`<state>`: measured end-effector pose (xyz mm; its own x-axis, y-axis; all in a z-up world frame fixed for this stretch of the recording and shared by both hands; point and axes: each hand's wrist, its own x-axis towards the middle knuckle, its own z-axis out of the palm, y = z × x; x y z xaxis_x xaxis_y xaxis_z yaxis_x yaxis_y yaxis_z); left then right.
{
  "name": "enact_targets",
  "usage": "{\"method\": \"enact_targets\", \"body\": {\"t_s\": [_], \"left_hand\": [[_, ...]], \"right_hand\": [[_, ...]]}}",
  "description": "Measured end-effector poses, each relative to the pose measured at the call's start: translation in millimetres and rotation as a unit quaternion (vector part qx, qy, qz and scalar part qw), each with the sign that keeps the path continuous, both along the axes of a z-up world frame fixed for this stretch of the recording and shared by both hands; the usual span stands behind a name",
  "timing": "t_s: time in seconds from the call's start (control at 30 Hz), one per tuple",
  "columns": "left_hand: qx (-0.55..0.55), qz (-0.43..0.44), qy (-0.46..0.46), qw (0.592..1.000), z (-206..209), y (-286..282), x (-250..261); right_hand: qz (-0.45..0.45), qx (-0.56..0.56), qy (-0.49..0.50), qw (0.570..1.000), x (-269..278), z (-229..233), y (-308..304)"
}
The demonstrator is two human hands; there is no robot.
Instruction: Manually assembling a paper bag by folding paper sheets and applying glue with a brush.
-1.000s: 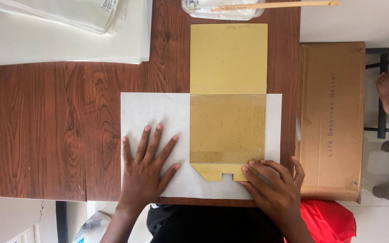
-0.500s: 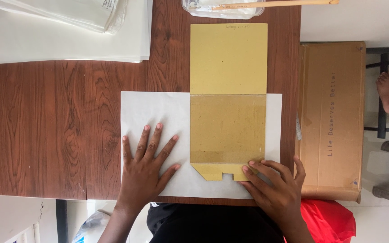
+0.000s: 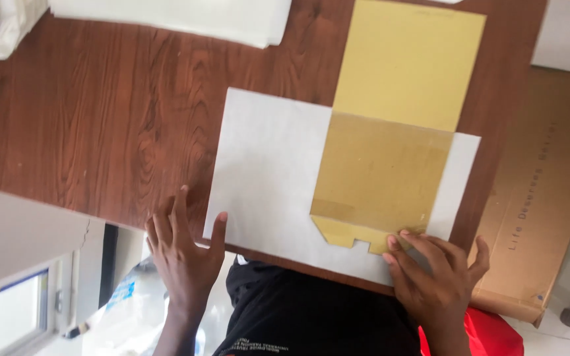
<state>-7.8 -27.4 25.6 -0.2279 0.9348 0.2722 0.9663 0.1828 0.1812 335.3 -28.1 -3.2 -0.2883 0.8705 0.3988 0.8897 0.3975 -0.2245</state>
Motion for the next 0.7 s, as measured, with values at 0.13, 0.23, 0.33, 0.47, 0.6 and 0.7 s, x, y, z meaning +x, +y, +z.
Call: {"method": "enact_targets", "body": {"t_s": [0.13, 0.23, 0.33, 0.47, 0.6, 0.7], "left_hand": [[-0.033, 0.045, 0.013, 0.998, -7, -23, 5], [-0.046, 0.069, -0.034, 0.996, -2, -23, 17], [-0.059, 0.089, -0.085, 0.991, 0, -19, 27], [-0.071, 0.106, -0.195, 0.973, -3, -16, 33], [0.061, 0.066, -0.324, 0.942, 3, -8, 46], [0.155, -0.045, -0.318, 0.934, 2, -15, 58]], "right_hand": [[0.017, 0.006, 0.015, 1.000, 1, -3, -2], [0.011, 0.023, 0.001, 1.000, 4, -13, -7], [0.000, 0.026, 0.007, 1.000, 5, -15, -8], [-0.002, 0.030, 0.003, 1.000, 2, -10, -5], [-0.010, 0.026, 0.002, 1.000, 3, -7, -5], [-0.017, 0.025, 0.013, 0.999, 2, -8, -5]]}}
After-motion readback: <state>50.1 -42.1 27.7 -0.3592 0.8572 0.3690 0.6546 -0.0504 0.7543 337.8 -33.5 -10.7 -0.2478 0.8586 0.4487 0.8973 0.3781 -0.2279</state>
